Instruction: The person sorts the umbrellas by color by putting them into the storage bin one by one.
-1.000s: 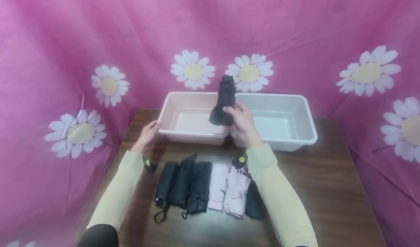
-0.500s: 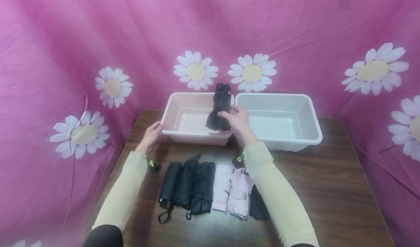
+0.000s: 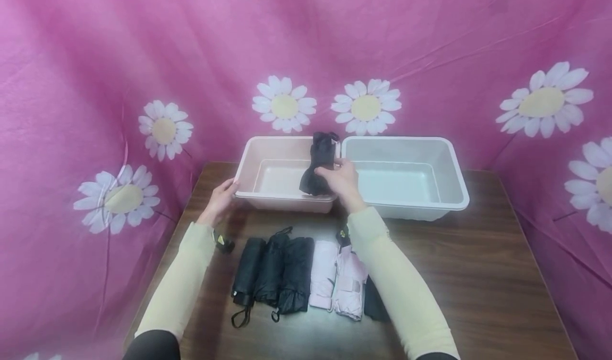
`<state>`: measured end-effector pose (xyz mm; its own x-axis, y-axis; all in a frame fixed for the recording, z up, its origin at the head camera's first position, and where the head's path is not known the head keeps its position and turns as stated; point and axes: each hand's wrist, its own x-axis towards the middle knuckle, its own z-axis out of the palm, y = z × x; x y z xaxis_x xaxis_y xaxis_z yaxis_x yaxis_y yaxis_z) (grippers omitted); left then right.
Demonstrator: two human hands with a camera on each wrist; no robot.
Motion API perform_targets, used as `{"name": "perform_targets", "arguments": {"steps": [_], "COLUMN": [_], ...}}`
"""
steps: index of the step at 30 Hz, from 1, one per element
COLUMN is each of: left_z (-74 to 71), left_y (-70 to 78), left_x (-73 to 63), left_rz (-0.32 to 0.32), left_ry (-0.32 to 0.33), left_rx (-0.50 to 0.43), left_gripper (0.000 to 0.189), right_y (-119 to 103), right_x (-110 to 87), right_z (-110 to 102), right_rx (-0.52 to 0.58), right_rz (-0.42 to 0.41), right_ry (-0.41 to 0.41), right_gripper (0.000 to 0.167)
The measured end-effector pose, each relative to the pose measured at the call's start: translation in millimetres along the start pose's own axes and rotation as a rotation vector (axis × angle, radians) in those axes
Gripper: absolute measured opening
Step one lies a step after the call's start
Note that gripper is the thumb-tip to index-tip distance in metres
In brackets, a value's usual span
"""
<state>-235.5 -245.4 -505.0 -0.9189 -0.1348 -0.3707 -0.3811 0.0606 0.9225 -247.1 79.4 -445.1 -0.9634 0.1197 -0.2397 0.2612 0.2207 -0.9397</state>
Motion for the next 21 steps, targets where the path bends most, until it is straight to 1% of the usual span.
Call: {"name": "perform_targets", "arguments": {"steps": [3, 7, 10, 12, 17, 21], "left_z": [0.3, 0.7, 1.3, 1.8, 2.2, 1.6], "left_y": [-0.5, -1.3, -1.9, -2.2, -1.4, 0.4], "left_x": [-0.5, -0.9, -1.0, -1.0, -1.8, -2.8], "left_rz": [-0.005, -0.001, 0.004, 0.006, 0.005, -0.001], "left_ry": [0.005, 0.006, 0.008, 0.011, 0.01, 0.001], "left_rx": [0.001, -0.009, -0.022, -0.03, -0.031, -0.027], "left_gripper": [0.049, 0.048, 0.047, 0.046, 0.048, 0.05], "right_y": [2, 0, -4, -6, -11, -18], "right_x": [1.3, -0.1, -2.6, -4.6, -7.5, -11.9], "right_z": [0, 0, -2, -6, -18, -30], "right_rx": [-0.003, -0.001, 0.038, 0.052, 0.031, 0.048], "right_rz": [0.017, 0.03, 0.032, 0.032, 0.039, 0.015], "right_ry": [0.0, 0.029, 0.052, 0.055, 0.039, 0.049], "right_gripper": [0.066, 0.064, 0.061, 0.059, 0.058, 0.058]}}
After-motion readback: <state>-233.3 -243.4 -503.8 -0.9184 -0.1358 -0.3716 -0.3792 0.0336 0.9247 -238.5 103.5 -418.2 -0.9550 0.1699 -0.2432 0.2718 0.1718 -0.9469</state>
